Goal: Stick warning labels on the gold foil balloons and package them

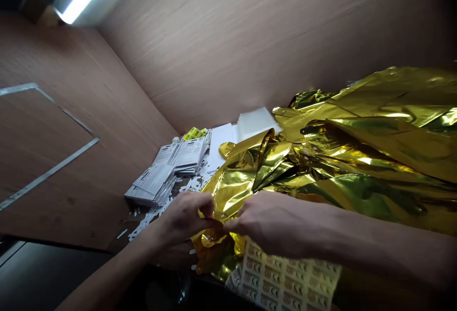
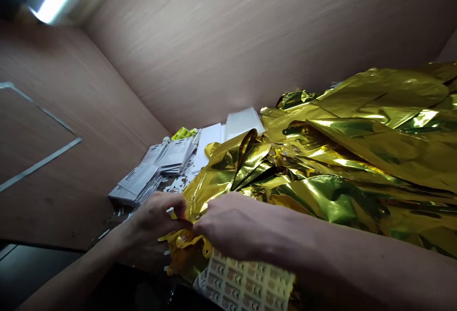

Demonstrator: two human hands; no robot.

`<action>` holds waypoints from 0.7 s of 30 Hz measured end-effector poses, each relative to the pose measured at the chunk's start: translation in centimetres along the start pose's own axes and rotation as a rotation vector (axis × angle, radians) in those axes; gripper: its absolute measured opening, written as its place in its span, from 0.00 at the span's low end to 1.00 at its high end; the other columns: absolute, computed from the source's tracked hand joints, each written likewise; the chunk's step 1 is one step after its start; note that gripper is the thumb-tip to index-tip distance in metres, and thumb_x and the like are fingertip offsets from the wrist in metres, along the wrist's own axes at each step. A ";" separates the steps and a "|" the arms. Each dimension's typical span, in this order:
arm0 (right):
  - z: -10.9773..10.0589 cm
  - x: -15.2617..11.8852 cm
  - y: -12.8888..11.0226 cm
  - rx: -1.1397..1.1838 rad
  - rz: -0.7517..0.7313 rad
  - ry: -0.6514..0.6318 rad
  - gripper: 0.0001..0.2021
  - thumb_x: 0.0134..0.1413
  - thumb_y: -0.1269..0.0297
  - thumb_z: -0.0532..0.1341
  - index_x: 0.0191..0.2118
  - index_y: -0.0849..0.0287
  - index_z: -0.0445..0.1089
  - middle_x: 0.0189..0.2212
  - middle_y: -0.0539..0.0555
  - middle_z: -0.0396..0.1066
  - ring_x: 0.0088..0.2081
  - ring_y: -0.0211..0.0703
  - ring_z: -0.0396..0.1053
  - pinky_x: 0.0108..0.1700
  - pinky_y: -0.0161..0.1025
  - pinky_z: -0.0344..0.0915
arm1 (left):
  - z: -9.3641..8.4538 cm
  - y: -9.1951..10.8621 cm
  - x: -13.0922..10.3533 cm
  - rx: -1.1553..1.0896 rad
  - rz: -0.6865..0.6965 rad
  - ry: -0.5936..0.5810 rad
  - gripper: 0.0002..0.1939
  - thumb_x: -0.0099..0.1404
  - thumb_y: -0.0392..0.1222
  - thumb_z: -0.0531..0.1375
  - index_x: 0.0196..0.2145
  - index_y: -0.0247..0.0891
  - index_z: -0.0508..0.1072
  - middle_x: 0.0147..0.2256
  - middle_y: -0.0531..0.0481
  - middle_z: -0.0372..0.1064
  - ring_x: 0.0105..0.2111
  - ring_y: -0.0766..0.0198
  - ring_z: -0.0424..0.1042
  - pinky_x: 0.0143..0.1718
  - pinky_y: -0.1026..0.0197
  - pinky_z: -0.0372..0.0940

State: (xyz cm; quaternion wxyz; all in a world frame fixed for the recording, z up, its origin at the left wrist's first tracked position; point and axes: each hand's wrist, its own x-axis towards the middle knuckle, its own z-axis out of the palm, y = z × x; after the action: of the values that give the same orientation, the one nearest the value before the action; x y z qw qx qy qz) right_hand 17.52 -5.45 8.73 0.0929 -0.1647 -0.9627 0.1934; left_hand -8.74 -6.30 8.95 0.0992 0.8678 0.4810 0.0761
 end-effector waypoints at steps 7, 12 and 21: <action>6.0 1.3 -3.9 -0.081 0.200 -0.081 0.16 0.52 0.71 0.64 0.48 0.65 0.77 0.26 0.58 0.76 0.21 0.43 0.68 0.23 0.39 0.61 | -3.9 2.8 7.3 0.014 0.195 -0.015 0.10 0.60 0.46 0.72 0.36 0.40 0.81 0.28 0.54 0.77 0.26 0.67 0.73 0.31 0.65 0.62; 6.2 0.8 -1.2 -0.203 0.092 -0.242 0.07 0.46 0.69 0.67 0.35 0.63 0.79 0.31 0.60 0.79 0.31 0.50 0.76 0.27 0.39 0.67 | -4.7 5.8 13.9 0.168 0.393 0.086 0.08 0.67 0.40 0.64 0.40 0.43 0.84 0.34 0.49 0.81 0.32 0.62 0.77 0.35 0.60 0.64; 8.7 2.8 -0.7 -0.144 0.365 -0.226 0.17 0.55 0.72 0.62 0.49 0.69 0.78 0.27 0.62 0.79 0.20 0.48 0.70 0.21 0.42 0.64 | -13.0 16.0 29.1 0.195 0.373 -0.012 0.18 0.60 0.27 0.64 0.48 0.26 0.81 0.33 0.53 0.76 0.36 0.67 0.75 0.39 0.60 0.62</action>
State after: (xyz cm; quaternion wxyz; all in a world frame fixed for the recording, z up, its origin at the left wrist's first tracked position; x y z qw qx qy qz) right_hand 12.61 -8.02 1.38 -0.0642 -0.3197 -0.9325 0.1552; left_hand 16.75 11.44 26.52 0.0017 0.9476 0.3167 0.0410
